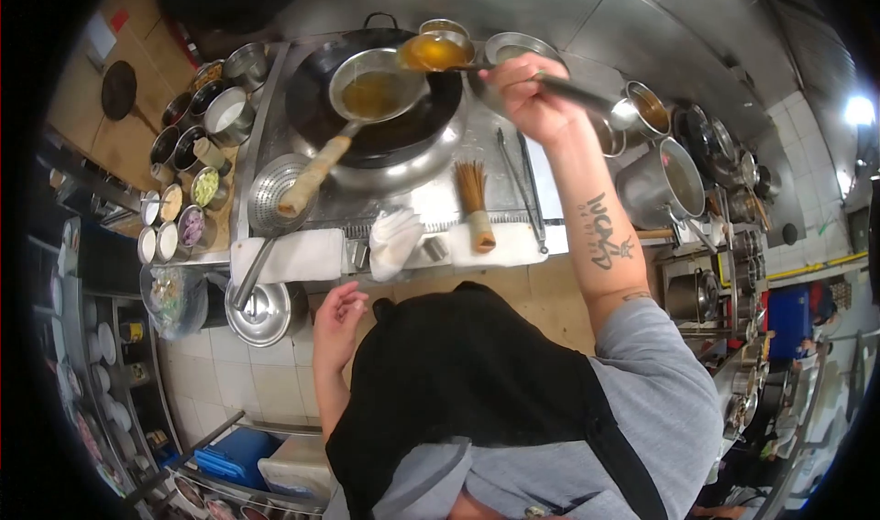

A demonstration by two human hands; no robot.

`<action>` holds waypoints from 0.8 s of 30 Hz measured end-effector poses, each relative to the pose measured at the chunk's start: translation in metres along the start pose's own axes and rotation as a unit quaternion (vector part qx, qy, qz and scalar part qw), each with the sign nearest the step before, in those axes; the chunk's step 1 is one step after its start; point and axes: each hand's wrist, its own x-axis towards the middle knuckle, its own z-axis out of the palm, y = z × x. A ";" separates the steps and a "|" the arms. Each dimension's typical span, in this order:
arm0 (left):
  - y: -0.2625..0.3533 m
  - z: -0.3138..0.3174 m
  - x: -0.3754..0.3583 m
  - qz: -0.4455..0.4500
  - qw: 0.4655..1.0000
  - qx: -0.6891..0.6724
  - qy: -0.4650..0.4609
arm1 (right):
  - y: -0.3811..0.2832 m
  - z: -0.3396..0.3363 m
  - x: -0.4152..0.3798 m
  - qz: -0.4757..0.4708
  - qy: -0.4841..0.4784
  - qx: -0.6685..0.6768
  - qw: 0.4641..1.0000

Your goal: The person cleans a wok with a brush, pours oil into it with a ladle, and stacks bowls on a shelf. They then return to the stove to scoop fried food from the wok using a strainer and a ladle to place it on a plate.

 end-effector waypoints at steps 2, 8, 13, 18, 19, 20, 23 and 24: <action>-0.001 -0.001 -0.004 -0.001 1.000 0.003 0.007 | 0.025 -0.010 0.013 -0.047 0.080 -0.144 0.985; -0.007 0.008 -0.006 -0.018 1.000 -0.017 0.009 | 0.075 -0.051 0.040 -0.062 0.233 -0.527 0.815; -0.005 0.022 0.004 -0.038 0.997 0.046 -0.050 | 0.088 -0.068 0.028 -0.098 0.239 -0.720 0.645; -0.005 0.031 0.019 -0.022 0.993 0.082 -0.077 | 0.060 -0.071 -0.019 -0.129 0.280 -0.598 0.740; -0.004 0.031 0.022 -0.013 0.992 0.098 -0.078 | 0.048 -0.075 -0.036 -0.142 0.296 -0.572 0.752; -0.002 0.032 0.023 -0.011 0.991 0.110 -0.078 | 0.037 -0.079 -0.055 -0.153 0.312 -0.546 0.763; 0.001 0.027 0.029 -0.017 0.983 0.169 -0.065 | 0.013 -0.081 -0.117 -0.189 0.322 -0.523 0.766; -0.003 0.019 0.036 -0.026 0.977 0.206 -0.054 | 0.007 -0.083 -0.135 -0.208 0.332 -0.512 0.765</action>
